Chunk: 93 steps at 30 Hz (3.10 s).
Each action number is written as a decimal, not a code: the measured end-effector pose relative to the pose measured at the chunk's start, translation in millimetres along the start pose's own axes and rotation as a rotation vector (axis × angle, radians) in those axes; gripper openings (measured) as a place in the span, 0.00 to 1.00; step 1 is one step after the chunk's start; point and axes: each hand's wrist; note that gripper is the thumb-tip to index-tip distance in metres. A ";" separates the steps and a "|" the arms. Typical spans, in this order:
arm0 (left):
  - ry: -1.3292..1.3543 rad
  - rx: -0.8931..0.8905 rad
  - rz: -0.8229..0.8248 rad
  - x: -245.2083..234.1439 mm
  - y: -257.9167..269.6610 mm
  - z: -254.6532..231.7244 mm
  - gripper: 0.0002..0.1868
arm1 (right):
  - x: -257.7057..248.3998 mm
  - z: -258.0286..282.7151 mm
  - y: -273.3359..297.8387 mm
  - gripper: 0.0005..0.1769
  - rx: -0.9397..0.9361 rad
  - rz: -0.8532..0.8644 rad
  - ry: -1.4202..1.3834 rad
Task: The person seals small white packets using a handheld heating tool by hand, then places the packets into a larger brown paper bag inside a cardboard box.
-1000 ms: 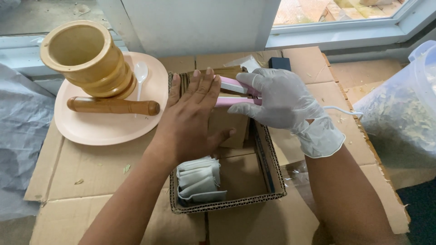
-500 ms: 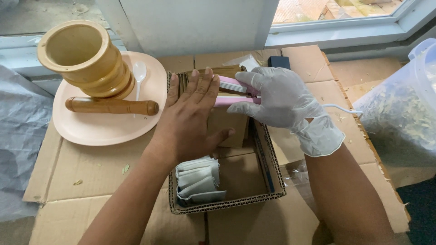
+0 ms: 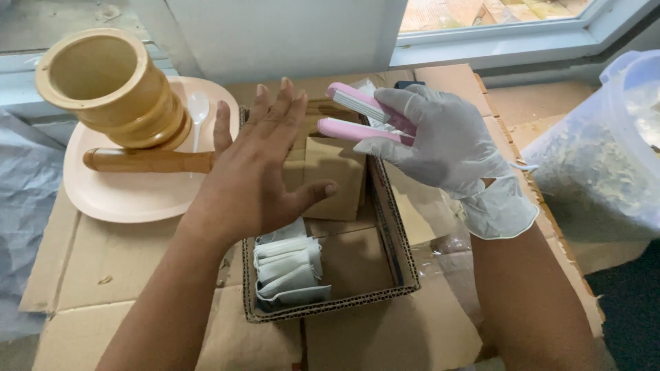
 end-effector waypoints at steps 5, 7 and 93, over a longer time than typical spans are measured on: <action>0.072 0.068 0.273 -13.8 -35.1 -36.1 0.70 | -13.4 -11.5 30.8 0.24 0.050 -0.122 0.066; 0.041 0.111 0.348 -11.9 -54.2 -48.8 0.69 | -12.4 -25.8 40.9 0.24 0.069 -0.169 0.120; -0.093 -0.046 0.514 -6.3 -53.0 -18.5 0.46 | 37.8 -30.0 26.2 0.17 -0.195 -0.247 0.145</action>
Point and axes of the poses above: each hand's wrist, its own y-axis away from the middle knuckle, its own x-axis out of the palm, z = x × y, and after that the axes turned 3 degrees about -x, right-handed
